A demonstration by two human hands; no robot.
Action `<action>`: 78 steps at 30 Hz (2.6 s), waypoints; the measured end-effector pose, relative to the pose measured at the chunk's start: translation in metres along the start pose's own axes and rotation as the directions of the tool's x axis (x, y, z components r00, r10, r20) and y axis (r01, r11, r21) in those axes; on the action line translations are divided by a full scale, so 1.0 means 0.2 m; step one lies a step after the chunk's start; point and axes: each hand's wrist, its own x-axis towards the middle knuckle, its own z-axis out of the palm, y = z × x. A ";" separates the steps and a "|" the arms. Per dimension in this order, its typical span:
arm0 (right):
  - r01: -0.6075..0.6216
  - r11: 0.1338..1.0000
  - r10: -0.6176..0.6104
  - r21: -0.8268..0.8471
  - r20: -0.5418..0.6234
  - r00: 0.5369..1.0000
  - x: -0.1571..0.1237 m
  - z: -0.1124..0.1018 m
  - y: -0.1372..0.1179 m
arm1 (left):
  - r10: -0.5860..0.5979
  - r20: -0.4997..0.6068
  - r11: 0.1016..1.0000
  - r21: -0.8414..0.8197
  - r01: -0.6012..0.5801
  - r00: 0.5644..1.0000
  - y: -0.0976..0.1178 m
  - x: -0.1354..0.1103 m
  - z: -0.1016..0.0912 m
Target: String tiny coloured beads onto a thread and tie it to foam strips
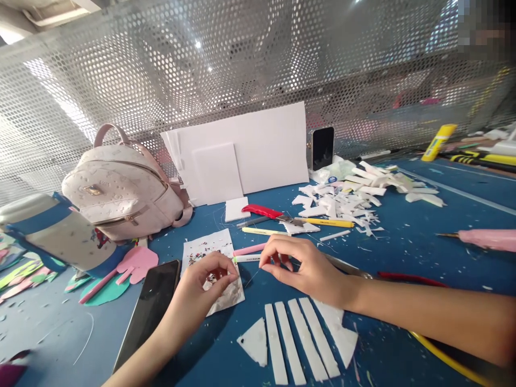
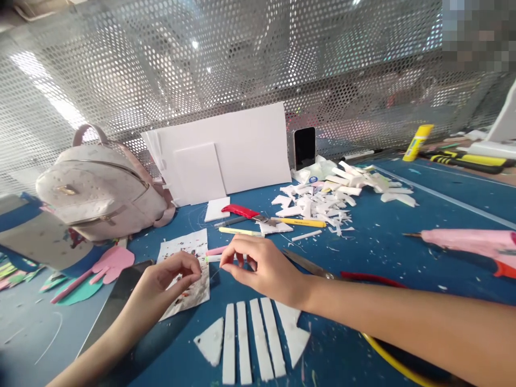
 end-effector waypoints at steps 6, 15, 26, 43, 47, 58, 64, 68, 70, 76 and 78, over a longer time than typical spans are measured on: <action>-0.011 1.000 0.011 -0.013 -0.023 1.000 0.00 0.00 0.00 | -0.022 0.019 1.000 -0.015 0.022 1.000 0.01 -0.01 0.01; -0.023 0.999 0.023 -0.031 -0.018 1.000 0.00 0.01 0.01 | -0.056 0.046 0.998 -0.015 0.057 0.997 0.00 -0.02 0.03; -0.038 0.999 0.038 -0.022 -0.010 0.999 0.00 0.00 -0.01 | -0.063 0.057 0.997 -0.040 0.066 0.996 0.00 -0.02 0.02; -0.017 1.000 0.016 -0.015 -0.028 0.999 0.00 0.00 0.00 | -0.064 0.064 0.997 -0.046 0.067 0.996 -0.01 -0.02 0.03; -0.030 0.999 0.030 -0.019 -0.016 0.999 0.00 0.00 -0.01 | -0.055 0.055 0.997 -0.052 0.057 0.997 -0.01 -0.01 0.03; -0.035 0.999 0.034 -0.023 -0.003 0.999 0.00 0.00 -0.01 | -0.061 0.041 0.995 -0.083 0.064 0.997 -0.02 -0.01 0.03; -0.038 0.999 0.038 -0.035 0.002 0.999 0.01 0.00 -0.02 | -0.071 0.034 0.993 -0.092 0.074 0.997 -0.01 -0.01 0.03; -0.029 0.999 0.029 -0.039 -0.006 1.000 0.01 0.00 -0.01 | -0.063 0.034 0.995 -0.081 0.065 0.997 0.00 -0.01 0.02; -0.025 0.999 0.025 -0.044 -0.006 1.000 0.01 0.00 -0.01 | -0.061 0.038 0.996 -0.068 0.064 0.997 0.00 -0.01 0.02; -0.021 0.997 0.020 -0.069 -0.009 1.000 0.00 0.00 -0.01 | -0.046 0.043 0.999 -0.008 0.046 0.998 0.00 -0.02 0.01; -0.018 0.997 0.018 -0.079 -0.001 1.000 0.00 0.00 -0.01 | -0.032 0.046 0.999 0.012 0.031 0.998 0.01 -0.02 0.01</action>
